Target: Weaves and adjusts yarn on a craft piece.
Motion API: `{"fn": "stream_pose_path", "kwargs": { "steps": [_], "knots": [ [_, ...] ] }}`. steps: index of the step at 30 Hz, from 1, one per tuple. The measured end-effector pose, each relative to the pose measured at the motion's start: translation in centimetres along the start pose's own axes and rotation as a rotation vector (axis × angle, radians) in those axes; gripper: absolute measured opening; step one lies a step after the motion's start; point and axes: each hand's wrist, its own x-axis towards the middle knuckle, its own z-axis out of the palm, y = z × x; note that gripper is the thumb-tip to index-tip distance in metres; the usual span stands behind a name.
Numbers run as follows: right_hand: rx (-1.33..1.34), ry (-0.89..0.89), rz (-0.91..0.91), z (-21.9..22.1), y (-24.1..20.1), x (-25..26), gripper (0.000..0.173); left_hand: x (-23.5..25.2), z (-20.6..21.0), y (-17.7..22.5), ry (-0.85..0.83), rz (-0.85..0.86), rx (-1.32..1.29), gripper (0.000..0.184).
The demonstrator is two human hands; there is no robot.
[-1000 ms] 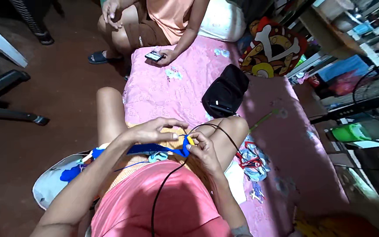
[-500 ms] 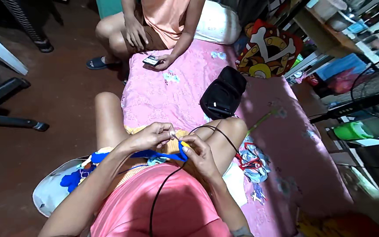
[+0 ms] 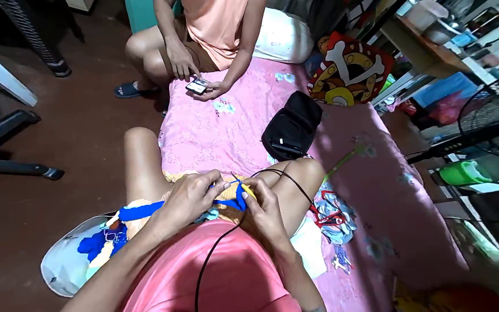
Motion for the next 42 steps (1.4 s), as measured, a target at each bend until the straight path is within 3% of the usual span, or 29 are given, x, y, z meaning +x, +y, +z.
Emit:
{"fn": "stream_pose_path", "kwargs": {
  "steps": [2,5,7,9,11,13,18,20,22,26,29,31,33,36,38,40,42],
  "knots": [
    [0.273,-0.036,0.099,0.2,-0.5,0.0,0.024,0.0,0.1,-0.6,-0.151,-0.122,-0.309,0.027],
    [0.518,-0.095,0.165,0.3,-0.5,-0.1,0.024,-0.5,1.0,-2.2,-0.276,-0.144,-0.966,0.015],
    [0.658,-0.13,0.172,0.4,0.1,-0.2,0.023,-0.9,1.5,-2.8,-0.3,-0.115,-1.348,0.015],
    [0.742,-0.162,0.163,0.6,0.4,-0.3,0.023,-1.2,2.0,-2.5,-0.209,-0.121,-1.552,0.021],
    [0.754,-0.169,0.147,1.1,0.5,-0.4,0.023,-1.3,2.9,-1.3,-0.028,-0.182,-1.513,0.029],
    [0.701,-0.128,0.14,1.6,0.1,-0.4,0.023,-1.4,3.9,0.1,0.144,-0.194,-1.226,0.041],
    [0.623,0.0,0.074,2.2,0.0,-0.4,0.023,-1.8,5.5,-1.5,0.431,0.144,-0.124,0.034],
    [0.6,0.025,0.079,2.1,0.0,-0.5,0.023,-2.0,5.6,-2.4,0.444,0.203,0.044,0.03],
    [0.587,0.028,0.087,2.1,0.1,-0.5,0.023,-2.1,5.0,-2.4,0.41,0.159,-0.071,0.025],
    [0.662,0.022,0.127,1.7,0.2,-0.5,0.024,-2.2,1.8,-1.2,0.229,-0.223,-0.855,0.026],
    [0.753,-0.047,0.134,1.6,0.7,-0.5,0.025,-2.3,0.6,-2.4,0.005,-0.216,-1.5,0.025],
    [0.751,-0.09,0.115,2.0,0.8,-0.6,0.025,-2.2,1.1,-1.9,0.026,-0.182,-1.66,0.024],
    [0.697,-0.072,0.092,2.3,0.4,-0.6,0.025,-1.9,1.6,-0.7,0.147,-0.17,-1.465,0.033],
    [0.616,0.0,0.047,2.3,0.2,-0.7,0.024,-1.5,2.7,-0.8,0.343,-0.078,-0.426,0.043],
    [0.57,0.033,0.034,2.2,0.1,-0.7,0.023,-1.6,3.3,-1.7,0.376,-0.024,0.083,0.033],
    [0.548,0.04,0.047,2.2,0.0,-0.8,0.022,-1.8,2.8,-1.8,0.259,-0.118,0.089,0.033],
    [0.553,0.029,0.075,2.3,-0.2,-0.8,0.022,-1.8,1.8,-1.4,0.191,-0.242,-0.458,0.031]
  ]
}}
